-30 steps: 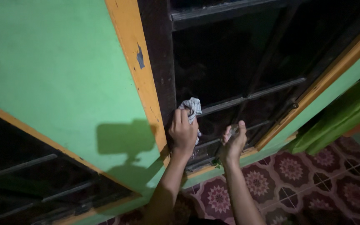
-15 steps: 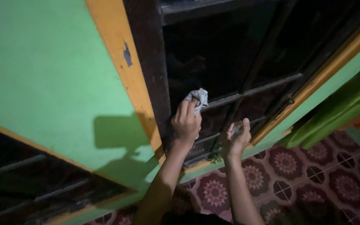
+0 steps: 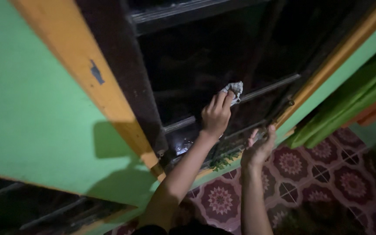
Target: The person wipes the glass panes and metal frame of a window using a cloth and a spray bottle.
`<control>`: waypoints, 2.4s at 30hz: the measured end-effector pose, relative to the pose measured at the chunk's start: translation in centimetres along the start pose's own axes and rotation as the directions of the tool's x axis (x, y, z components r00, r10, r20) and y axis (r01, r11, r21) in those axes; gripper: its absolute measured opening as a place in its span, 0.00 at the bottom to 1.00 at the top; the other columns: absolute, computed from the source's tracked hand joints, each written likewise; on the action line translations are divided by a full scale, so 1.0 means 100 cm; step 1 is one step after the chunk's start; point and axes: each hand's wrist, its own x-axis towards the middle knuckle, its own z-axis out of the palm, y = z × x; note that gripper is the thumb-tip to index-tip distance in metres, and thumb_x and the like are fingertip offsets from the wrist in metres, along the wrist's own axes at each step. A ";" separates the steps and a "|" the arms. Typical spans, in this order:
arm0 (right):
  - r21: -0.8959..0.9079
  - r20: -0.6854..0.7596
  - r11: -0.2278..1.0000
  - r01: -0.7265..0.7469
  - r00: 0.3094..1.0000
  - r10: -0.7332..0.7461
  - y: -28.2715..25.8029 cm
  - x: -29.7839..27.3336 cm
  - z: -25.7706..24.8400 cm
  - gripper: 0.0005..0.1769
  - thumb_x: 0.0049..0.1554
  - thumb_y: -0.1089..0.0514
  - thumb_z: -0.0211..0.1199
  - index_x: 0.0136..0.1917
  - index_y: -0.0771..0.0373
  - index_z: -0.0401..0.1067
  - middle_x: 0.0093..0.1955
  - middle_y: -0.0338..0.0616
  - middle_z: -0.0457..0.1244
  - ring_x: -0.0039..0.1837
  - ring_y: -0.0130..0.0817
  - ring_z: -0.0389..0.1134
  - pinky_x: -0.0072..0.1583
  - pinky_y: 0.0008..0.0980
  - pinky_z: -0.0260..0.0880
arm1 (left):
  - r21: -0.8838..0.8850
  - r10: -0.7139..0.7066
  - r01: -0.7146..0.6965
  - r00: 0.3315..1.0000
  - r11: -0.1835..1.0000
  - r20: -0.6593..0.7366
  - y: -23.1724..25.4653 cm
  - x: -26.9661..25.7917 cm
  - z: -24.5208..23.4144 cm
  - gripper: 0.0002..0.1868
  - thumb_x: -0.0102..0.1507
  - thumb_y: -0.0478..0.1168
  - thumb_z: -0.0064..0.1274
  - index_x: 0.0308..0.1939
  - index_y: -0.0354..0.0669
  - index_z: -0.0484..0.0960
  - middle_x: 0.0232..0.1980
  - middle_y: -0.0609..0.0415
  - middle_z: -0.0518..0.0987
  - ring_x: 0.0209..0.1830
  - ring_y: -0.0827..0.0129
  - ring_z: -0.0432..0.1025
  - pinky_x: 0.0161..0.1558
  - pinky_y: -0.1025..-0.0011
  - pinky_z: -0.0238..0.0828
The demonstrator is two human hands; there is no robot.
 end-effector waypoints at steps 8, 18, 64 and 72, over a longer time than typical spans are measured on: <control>-0.077 0.020 0.997 -0.005 1.000 0.006 -0.003 -0.003 -0.004 0.22 0.67 0.36 0.53 0.43 0.55 0.62 0.32 0.36 0.57 0.28 0.25 0.54 0.33 0.26 0.51 | -0.043 0.024 -0.022 0.999 0.999 0.044 0.004 -0.005 0.018 0.13 0.62 0.30 0.57 0.51 0.40 0.81 0.50 0.53 0.78 0.47 0.61 0.79 0.39 0.68 0.80; -0.083 0.240 0.991 -0.106 0.963 0.123 0.011 -0.011 0.005 0.34 0.69 0.30 0.47 0.35 0.58 0.61 0.26 0.35 0.52 0.27 0.25 0.51 0.32 0.26 0.48 | 0.019 -0.059 0.059 0.998 0.998 0.013 -0.013 -0.015 -0.035 0.11 0.64 0.29 0.57 0.50 0.42 0.81 0.47 0.54 0.76 0.45 0.61 0.78 0.38 0.67 0.79; -0.093 0.448 0.960 0.264 0.872 -0.197 -0.003 -0.094 0.116 0.24 0.67 0.37 0.55 0.37 0.53 0.65 0.29 0.32 0.57 0.28 0.20 0.56 0.29 0.24 0.53 | -0.008 -0.272 0.272 0.962 0.962 0.020 -0.064 -0.040 -0.124 0.11 0.61 0.29 0.60 0.48 0.34 0.83 0.48 0.48 0.83 0.35 0.61 0.81 0.33 0.72 0.81; 0.090 0.333 0.990 0.110 0.933 -0.134 -0.011 -0.068 0.109 0.21 0.67 0.41 0.54 0.43 0.58 0.65 0.31 0.40 0.58 0.28 0.26 0.54 0.32 0.27 0.52 | 0.085 -0.195 0.211 0.967 0.974 -0.166 -0.055 -0.014 -0.124 0.08 0.62 0.29 0.58 0.46 0.35 0.84 0.47 0.50 0.84 0.38 0.61 0.82 0.37 0.69 0.82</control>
